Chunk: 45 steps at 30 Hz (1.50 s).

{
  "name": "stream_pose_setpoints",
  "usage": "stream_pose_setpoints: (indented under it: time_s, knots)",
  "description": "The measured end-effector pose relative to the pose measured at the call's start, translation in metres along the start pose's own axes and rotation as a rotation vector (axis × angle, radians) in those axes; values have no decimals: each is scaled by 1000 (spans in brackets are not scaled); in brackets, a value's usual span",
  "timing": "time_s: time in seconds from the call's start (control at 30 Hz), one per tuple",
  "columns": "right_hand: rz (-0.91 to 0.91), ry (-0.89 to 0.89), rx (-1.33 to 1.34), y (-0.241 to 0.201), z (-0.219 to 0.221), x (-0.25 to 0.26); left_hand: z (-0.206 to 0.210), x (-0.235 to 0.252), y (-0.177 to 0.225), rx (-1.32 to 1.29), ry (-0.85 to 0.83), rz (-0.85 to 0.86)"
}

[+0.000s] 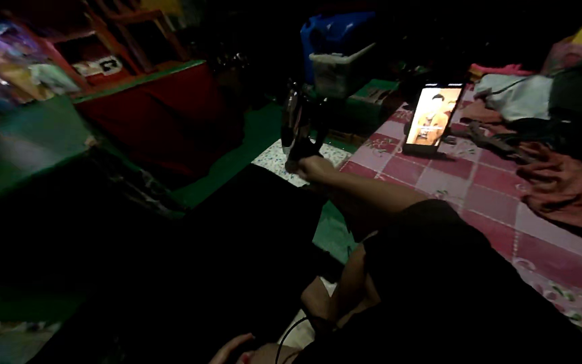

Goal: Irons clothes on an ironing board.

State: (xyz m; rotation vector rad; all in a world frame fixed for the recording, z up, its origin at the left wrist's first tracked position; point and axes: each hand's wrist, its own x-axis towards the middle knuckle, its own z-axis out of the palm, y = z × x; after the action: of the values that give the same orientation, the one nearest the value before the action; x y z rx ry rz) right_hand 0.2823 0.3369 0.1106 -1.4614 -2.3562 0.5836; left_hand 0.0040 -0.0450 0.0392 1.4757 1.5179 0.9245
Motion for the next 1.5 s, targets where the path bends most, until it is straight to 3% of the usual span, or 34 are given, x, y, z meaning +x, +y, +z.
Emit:
stream_pose_setpoints:
  time_s: [0.1, 0.2, 0.37, 0.5, 0.67, 0.8, 0.97, 1.1, 1.3, 1.5]
  knots:
    - [147, 328, 364, 13, -20, 1, -22, -7, 10, 171, 296, 158]
    - [213, 696, 557, 30, -27, 12, -45, -11, 15, 463, 592, 216]
    - [239, 903, 742, 51, -34, 49, -65, -8, 3, 657, 813, 57]
    - [174, 730, 983, 58, -38, 76, -51, 0, -13, 707, 768, -9]
    - [42, 728, 1053, 50, -21, 89, -31, 12, -13, 932, 477, -197]
    - [-34, 724, 1099, 22, -18, 78, -37, 19, -17, 965, 453, -230]
    - [-104, 512, 1343, -39, -28, 39, -41, 24, -16, 947, 458, -249]
    - [-296, 317, 1088, -77, -42, 6, -38, 24, -14, 932, 481, -276]
    - [-451, 129, 669, -120, -2, -20, -32, 22, -11, 936, 464, -355]
    - [-567, 226, 966, -145, 15, -17, -49, 31, -11, 943, 446, -409]
